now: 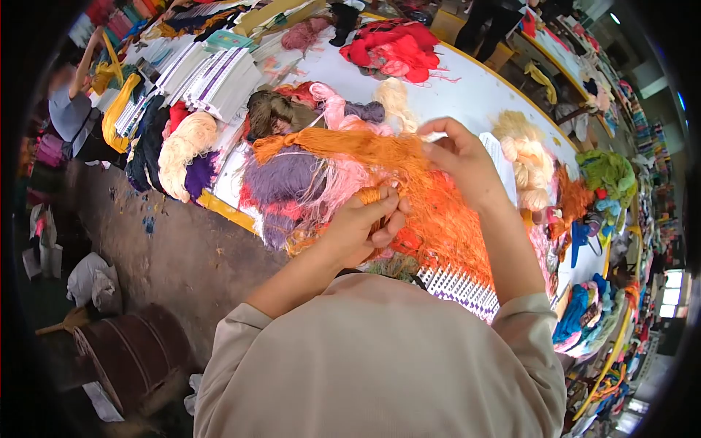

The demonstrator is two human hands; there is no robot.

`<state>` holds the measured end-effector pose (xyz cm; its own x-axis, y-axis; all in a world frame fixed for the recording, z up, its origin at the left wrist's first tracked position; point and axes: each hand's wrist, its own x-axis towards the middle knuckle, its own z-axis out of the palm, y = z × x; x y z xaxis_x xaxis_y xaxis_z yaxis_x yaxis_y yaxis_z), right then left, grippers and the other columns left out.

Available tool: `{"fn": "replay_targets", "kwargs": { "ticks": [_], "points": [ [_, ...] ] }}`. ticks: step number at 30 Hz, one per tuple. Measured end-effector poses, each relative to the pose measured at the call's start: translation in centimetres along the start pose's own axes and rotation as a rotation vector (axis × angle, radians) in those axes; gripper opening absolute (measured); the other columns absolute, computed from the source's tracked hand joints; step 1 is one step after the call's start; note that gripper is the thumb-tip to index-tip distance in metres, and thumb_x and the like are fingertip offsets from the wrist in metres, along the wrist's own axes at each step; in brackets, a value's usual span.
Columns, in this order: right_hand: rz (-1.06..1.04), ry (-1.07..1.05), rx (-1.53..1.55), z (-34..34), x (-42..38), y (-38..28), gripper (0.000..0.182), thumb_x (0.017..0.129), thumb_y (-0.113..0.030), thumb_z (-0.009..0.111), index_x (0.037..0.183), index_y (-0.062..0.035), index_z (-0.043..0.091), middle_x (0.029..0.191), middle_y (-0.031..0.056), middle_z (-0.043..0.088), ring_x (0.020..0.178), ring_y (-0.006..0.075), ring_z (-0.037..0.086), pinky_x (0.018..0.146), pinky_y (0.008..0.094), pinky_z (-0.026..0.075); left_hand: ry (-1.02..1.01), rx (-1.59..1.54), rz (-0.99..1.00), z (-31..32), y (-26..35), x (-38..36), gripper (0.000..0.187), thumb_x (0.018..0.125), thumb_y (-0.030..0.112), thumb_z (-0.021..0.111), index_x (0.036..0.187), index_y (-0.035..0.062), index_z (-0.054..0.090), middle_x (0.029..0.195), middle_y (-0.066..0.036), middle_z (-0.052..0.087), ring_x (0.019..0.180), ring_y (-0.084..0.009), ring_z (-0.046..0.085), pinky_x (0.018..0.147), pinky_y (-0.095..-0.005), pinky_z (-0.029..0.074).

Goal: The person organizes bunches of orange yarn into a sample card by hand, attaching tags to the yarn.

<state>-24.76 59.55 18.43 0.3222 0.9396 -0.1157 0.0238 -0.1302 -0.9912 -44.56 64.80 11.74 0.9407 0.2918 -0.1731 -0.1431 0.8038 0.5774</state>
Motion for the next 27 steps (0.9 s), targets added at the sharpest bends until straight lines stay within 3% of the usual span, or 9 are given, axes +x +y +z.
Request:
{"fn": "replay_targets", "kwargs": {
  "ticks": [1, 2, 5, 14, 25, 27],
  "points": [
    [-0.078, 0.017, -0.18, -0.2, -0.4, 0.8, 0.012, 0.09, -0.006, 0.06, 0.102, -0.0053, 0.059, 0.088, -0.0038, 0.056, 0.077, 0.0047, 0.05, 0.069, 0.0195, 0.041, 0.006, -0.002, 0.004, -0.1, 0.0, 0.0, 0.018, 0.101, 0.022, 0.047, 0.096, 0.0068, 0.056, 0.066, -0.001, 0.05, 0.048, -0.0063, 0.034, 0.042, -0.0204, 0.025],
    [-0.123, -0.042, -0.078, -0.2, -0.9, 1.8, 0.007, 0.089, -0.003, 0.06, 0.096, -0.0049, 0.06, 0.091, -0.0033, 0.056, 0.083, 0.0046, 0.052, 0.072, 0.0204, 0.042, 0.022, -0.022, -0.009, -0.3, 0.1, 0.1, 0.018, 0.101, 0.022, 0.047, 0.096, 0.007, 0.056, 0.066, -0.001, 0.049, 0.048, -0.0066, 0.035, 0.042, -0.0205, 0.025],
    [-0.158, -0.072, -0.178, 0.9, -2.8, 3.2, 0.012, 0.087, 0.004, 0.063, 0.096, -0.0027, 0.062, 0.091, -0.0012, 0.058, 0.08, 0.0055, 0.053, 0.07, 0.0209, 0.043, 0.024, -0.066, -0.037, -0.6, 0.1, 0.3, 0.019, 0.1, 0.023, 0.046, 0.095, 0.0072, 0.055, 0.066, -0.002, 0.049, 0.048, -0.0071, 0.035, 0.042, -0.0206, 0.025],
    [-0.372, -0.018, -0.38, 1.8, -4.1, 3.5, 0.012, 0.086, 0.001, 0.066, 0.098, -0.0024, 0.064, 0.091, 0.0033, 0.061, 0.072, 0.0083, 0.055, 0.062, 0.0219, 0.044, -0.037, -0.14, -0.096, -1.0, -0.5, 1.2, 0.016, 0.097, 0.021, 0.045, 0.09, 0.0079, 0.051, 0.066, -0.003, 0.05, 0.048, -0.0078, 0.036, 0.041, -0.0217, 0.024],
    [-0.279, -0.018, -0.386, 1.9, -4.0, 3.5, 0.008, 0.085, 0.0, 0.064, 0.091, -0.003, 0.061, 0.085, 0.0032, 0.058, 0.063, 0.0073, 0.053, 0.054, 0.0229, 0.041, 0.039, -0.088, -0.113, -1.0, -0.5, 1.2, 0.018, 0.097, 0.025, 0.05, 0.093, 0.0085, 0.055, 0.065, -0.002, 0.053, 0.046, -0.0068, 0.037, 0.041, -0.0229, 0.026],
    [-0.272, -0.01, -0.382, 1.9, -4.0, 3.5, 0.008, 0.084, 0.0, 0.064, 0.09, -0.003, 0.061, 0.084, 0.0025, 0.057, 0.062, 0.0065, 0.051, 0.053, 0.0226, 0.04, 0.391, 0.281, 0.033, -0.2, -0.2, 1.2, 0.019, 0.097, 0.024, 0.055, 0.101, 0.0058, 0.058, 0.076, -0.004, 0.06, 0.056, -0.0069, 0.047, 0.049, -0.022, 0.037]
  ]
}}
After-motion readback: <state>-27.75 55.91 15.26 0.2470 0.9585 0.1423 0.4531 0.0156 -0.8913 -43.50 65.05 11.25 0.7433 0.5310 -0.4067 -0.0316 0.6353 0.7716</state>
